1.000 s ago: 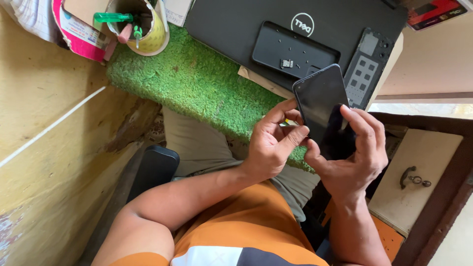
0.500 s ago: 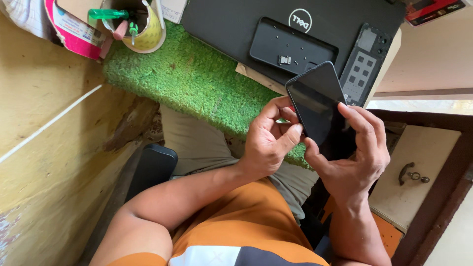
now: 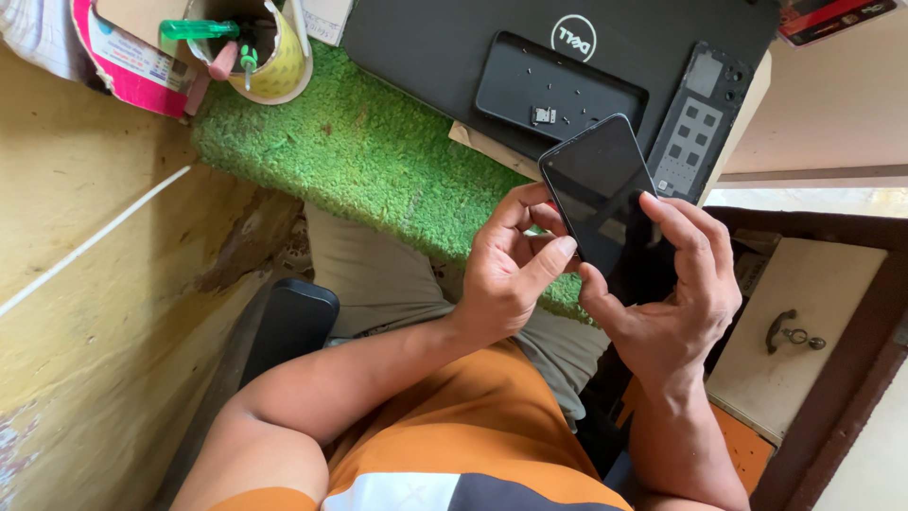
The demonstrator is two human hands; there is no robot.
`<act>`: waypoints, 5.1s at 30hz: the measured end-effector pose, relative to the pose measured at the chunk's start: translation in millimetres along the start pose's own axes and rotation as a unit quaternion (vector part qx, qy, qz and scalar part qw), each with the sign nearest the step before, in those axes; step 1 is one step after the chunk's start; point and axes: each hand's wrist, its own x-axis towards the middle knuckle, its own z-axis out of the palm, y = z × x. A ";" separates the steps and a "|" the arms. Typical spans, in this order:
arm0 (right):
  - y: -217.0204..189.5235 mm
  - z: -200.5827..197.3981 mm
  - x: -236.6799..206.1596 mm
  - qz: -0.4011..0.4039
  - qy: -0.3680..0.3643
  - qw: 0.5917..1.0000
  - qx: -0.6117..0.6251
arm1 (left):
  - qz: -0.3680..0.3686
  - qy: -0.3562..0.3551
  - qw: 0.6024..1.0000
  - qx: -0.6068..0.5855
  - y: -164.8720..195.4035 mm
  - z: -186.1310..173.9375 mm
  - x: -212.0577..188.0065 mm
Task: The person pries open the back cover of a smartphone by hand, removes it, and works on the internal components. They pick up a red-handled screwdriver and unscrew screws from the phone's interior while holding the phone steady on the bench.
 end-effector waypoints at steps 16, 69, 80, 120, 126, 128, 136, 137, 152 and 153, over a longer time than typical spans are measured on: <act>31.1 3.7 -2.6 0.196 -0.096 0.893 0.393 | 0.012 0.085 0.995 0.044 5.0 23.0 1.4; 25.9 5.7 5.4 0.019 -0.073 0.995 0.057 | -0.030 0.100 0.994 -0.007 -8.5 -21.8 1.4; 58.5 8.3 37.7 0.017 -0.015 0.999 -0.022 | 0.006 0.105 0.989 0.102 10.8 -25.1 2.3; -1.4 -26.8 59.2 -0.037 -0.268 0.957 0.100 | -0.352 -0.234 0.782 0.458 123.2 10.4 62.6; 13.1 -36.8 21.3 -0.132 -0.360 0.918 0.103 | -0.382 -0.283 0.720 0.505 98.9 23.2 36.4; 21.6 -42.8 8.3 -0.208 -0.367 0.898 0.125 | -0.387 -0.294 0.706 0.516 88.4 29.1 27.4; 40.4 -66.3 -37.3 -0.304 -0.384 0.856 0.167 | -0.425 -0.306 0.691 0.499 55.3 42.3 -7.1; 41.8 -68.0 -42.1 -0.301 -0.387 0.856 0.166 | -0.420 -0.312 0.691 0.498 51.6 42.4 -10.5; 49.5 -62.0 -59.6 -0.171 -0.376 0.875 0.254 | -0.405 -0.330 0.670 0.528 37.6 45.3 -25.9; 49.9 -60.1 -59.6 -0.174 -0.377 0.873 0.255 | -0.406 -0.333 0.663 0.533 36.5 44.9 -25.7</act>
